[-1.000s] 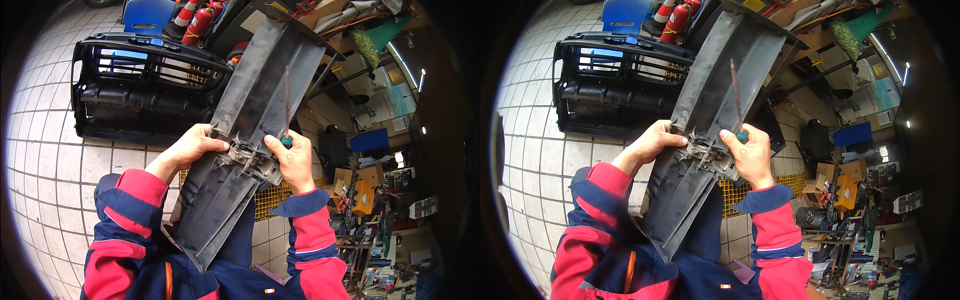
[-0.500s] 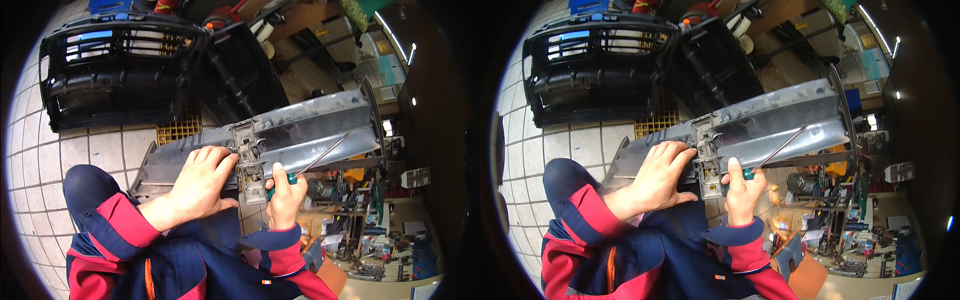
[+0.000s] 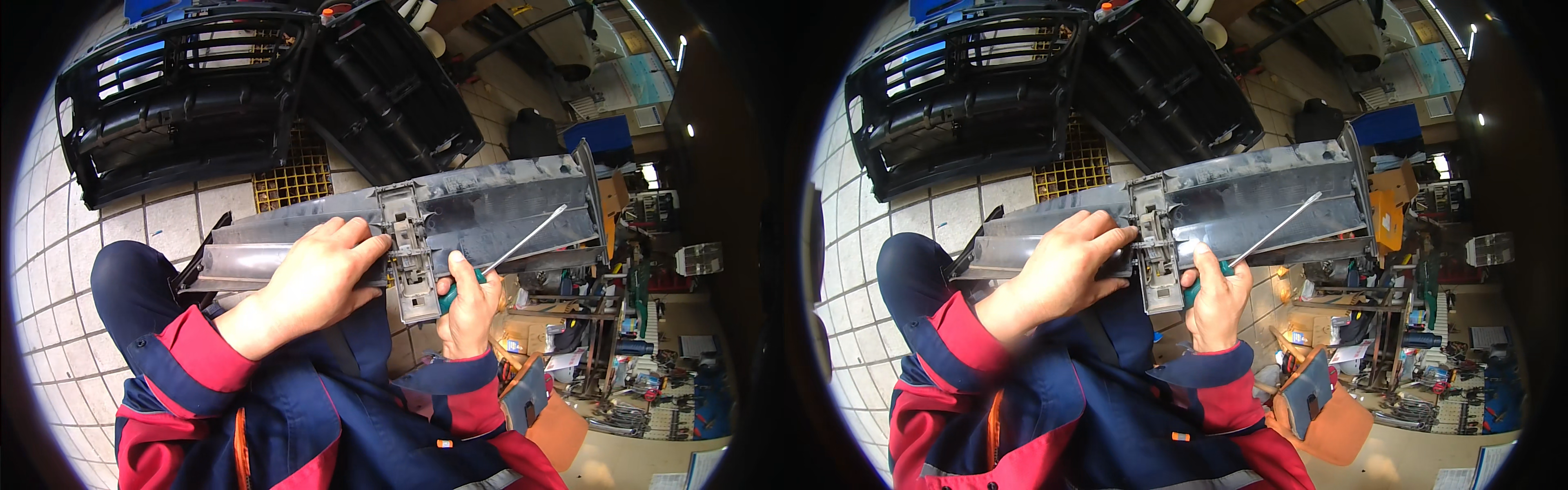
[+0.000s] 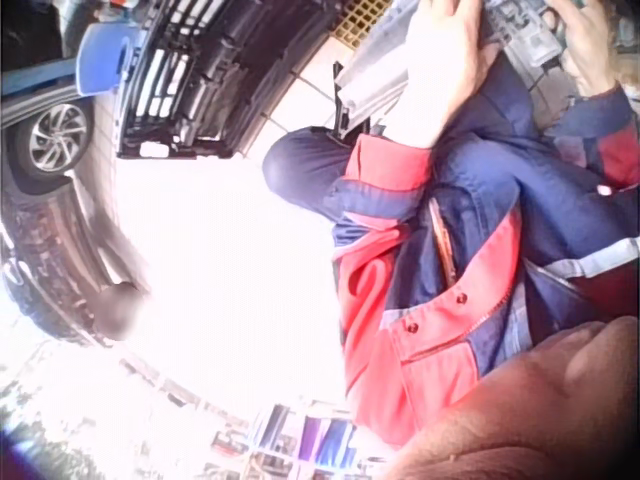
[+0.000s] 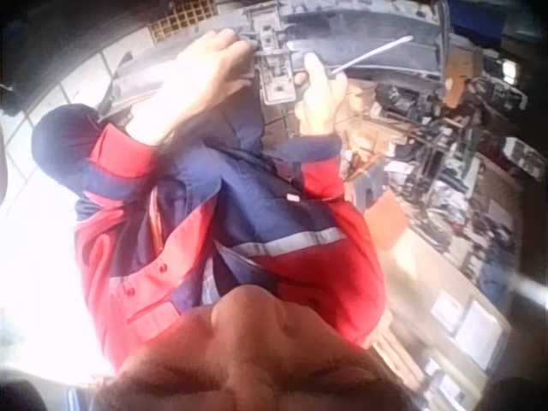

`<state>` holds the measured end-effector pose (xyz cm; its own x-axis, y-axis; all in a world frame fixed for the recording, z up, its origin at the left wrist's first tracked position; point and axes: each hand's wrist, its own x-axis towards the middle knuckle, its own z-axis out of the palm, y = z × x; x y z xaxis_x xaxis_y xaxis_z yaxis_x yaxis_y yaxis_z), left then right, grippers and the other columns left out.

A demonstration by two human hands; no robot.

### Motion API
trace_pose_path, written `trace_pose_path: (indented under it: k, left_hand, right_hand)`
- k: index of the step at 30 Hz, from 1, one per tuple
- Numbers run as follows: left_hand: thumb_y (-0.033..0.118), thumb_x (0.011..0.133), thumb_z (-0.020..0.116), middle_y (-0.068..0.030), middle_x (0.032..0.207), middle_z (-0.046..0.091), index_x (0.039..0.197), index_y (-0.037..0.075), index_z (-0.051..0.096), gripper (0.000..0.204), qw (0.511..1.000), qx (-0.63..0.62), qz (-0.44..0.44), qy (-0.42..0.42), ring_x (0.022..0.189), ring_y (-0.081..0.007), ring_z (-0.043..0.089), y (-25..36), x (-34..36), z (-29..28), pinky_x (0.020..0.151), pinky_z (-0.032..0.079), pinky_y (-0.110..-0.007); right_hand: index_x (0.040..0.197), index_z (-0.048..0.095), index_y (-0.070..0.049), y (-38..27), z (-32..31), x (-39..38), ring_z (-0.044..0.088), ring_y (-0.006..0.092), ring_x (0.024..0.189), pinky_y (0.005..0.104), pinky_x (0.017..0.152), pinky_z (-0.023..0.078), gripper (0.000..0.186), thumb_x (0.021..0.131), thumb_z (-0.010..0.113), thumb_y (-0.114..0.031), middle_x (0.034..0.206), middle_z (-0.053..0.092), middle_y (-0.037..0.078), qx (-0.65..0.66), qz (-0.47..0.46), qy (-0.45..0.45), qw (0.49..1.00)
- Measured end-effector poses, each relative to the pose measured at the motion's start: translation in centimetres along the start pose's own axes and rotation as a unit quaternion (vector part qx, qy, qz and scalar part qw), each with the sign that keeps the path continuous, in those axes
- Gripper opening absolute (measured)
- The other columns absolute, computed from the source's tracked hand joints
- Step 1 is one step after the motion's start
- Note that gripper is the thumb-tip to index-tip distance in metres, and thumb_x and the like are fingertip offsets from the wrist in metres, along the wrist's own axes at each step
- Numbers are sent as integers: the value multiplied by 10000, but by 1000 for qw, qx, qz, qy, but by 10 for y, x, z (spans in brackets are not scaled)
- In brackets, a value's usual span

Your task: The person retrieves a screwdriver from a toolbox and uses it to pry and remove a plastic cover from a black car part. They then use the screwdriver to manipulate internal components of the part.

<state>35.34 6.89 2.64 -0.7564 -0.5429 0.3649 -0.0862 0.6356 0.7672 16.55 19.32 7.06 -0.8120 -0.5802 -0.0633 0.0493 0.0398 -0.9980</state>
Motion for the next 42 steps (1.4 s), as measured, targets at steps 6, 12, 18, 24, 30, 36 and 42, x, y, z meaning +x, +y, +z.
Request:
trace_pose_path:
  k: [6, 12, 18, 24, 30, 36, 42]
  left_hand:
    - [100, 695, 956, -136, 1125, 624, 1340, 81, 707, 691, 996, -86, -34, 10, 1089, -350, 613, -3, -8, 10, 959, 520, -442]
    - [139, 695, 983, -133, 1163, 627, 1332, 84, 704, 697, 985, -128, -109, -37, 1134, -350, 608, -3, -9, 8, 996, 504, -432]
    - [194, 670, 1011, -148, 1196, 650, 1312, 54, 682, 734, 991, -106, -81, -18, 1179, -363, 639, -8, -2, 6, 1033, 518, -440]
    - [206, 698, 1020, -156, 1163, 695, 1279, 20, 672, 702, 979, -178, -97, -23, 1121, -315, 696, -19, 0, 7, 994, 555, -414]
    - [204, 678, 1015, -241, 1162, 717, 1219, -49, 655, 698, 988, -111, -106, -6, 1108, -430, 712, -12, -4, 21, 970, 572, -450]
    - [222, 725, 977, -257, 1106, 726, 1218, -51, 660, 646, 984, -123, -117, -55, 1086, -448, 717, -17, 2, 14, 944, 577, -465]
    - [190, 709, 960, -203, 1063, 714, 1184, -9, 649, 602, 995, -37, -86, 29, 1015, -436, 700, -1, 2, 30, 886, 579, -472]
  right_hand:
    - [1017, 708, -44, 18, -4, 0, 606, 94, 631, 245, 542, 501, 27, 1006, 730, -53, 898, 714, 23, 20, 13, 9, 1000]
    - [986, 700, -48, 23, -6, 2, 586, 90, 616, 244, 538, 481, 49, 1018, 723, -77, 873, 701, 14, 21, 13, -4, 1000]
    - [966, 701, -40, 13, -3, 1, 599, 93, 626, 243, 543, 486, 54, 1004, 734, -59, 873, 702, 15, 14, 10, -23, 1000]
    - [1052, 687, -22, 12, -6, 0, 604, 97, 632, 252, 551, 499, 45, 1017, 713, -11, 908, 703, 32, 17, -7, -72, 997]
    - [1099, 665, -29, 27, -13, 8, 596, 101, 631, 253, 568, 504, 87, 1028, 716, -25, 894, 684, 28, 3, -15, -63, 998]
    - [1105, 662, -39, 37, -17, 15, 588, 104, 638, 258, 571, 503, 123, 1021, 744, -73, 898, 681, 24, 19, -24, -95, 995]
    - [1121, 674, -50, 42, -20, 24, 578, 95, 636, 255, 560, 492, 135, 1013, 748, -83, 906, 681, 11, 20, -21, -77, 997]
